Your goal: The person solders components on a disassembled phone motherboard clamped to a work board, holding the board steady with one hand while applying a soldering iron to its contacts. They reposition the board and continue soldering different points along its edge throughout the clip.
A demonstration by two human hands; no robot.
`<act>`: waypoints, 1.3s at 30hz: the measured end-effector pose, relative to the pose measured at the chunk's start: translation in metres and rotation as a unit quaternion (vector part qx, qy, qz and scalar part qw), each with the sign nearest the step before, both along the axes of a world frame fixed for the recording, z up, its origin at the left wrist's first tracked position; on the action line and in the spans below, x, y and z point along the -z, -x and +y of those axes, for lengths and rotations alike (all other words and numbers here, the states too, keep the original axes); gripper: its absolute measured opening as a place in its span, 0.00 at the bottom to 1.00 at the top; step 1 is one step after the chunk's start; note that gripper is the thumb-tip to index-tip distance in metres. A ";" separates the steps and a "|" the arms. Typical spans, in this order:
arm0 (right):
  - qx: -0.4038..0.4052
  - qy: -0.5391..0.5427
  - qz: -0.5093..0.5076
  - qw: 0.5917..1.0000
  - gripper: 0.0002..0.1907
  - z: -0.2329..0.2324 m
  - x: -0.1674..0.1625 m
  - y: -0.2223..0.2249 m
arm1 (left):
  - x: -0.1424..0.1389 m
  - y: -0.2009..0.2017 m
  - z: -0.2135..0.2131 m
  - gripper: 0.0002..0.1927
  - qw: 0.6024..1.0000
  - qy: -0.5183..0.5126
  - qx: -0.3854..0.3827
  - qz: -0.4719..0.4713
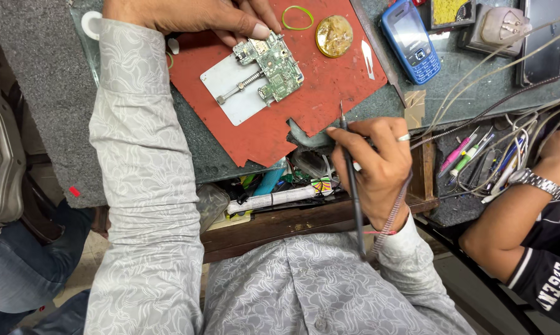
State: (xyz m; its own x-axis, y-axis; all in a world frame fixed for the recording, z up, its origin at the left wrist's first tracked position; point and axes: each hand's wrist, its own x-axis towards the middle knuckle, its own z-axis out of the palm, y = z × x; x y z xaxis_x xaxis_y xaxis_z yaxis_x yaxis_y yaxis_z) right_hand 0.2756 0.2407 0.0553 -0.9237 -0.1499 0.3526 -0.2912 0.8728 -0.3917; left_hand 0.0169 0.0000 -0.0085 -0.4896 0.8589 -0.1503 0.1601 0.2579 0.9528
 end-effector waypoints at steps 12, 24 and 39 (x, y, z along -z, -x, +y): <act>0.035 0.046 0.013 0.998 0.14 0.001 0.011 0.005 | 0.005 0.002 0.001 0.18 0.999 0.033 0.002 -0.011; 0.033 0.076 0.044 0.996 0.12 0.006 0.011 0.016 | 0.008 0.004 0.003 0.18 1.000 0.009 0.013 -0.026; 0.044 0.384 -0.066 0.920 0.06 0.013 0.047 0.071 | 0.004 0.005 0.000 0.18 0.999 0.030 0.011 -0.021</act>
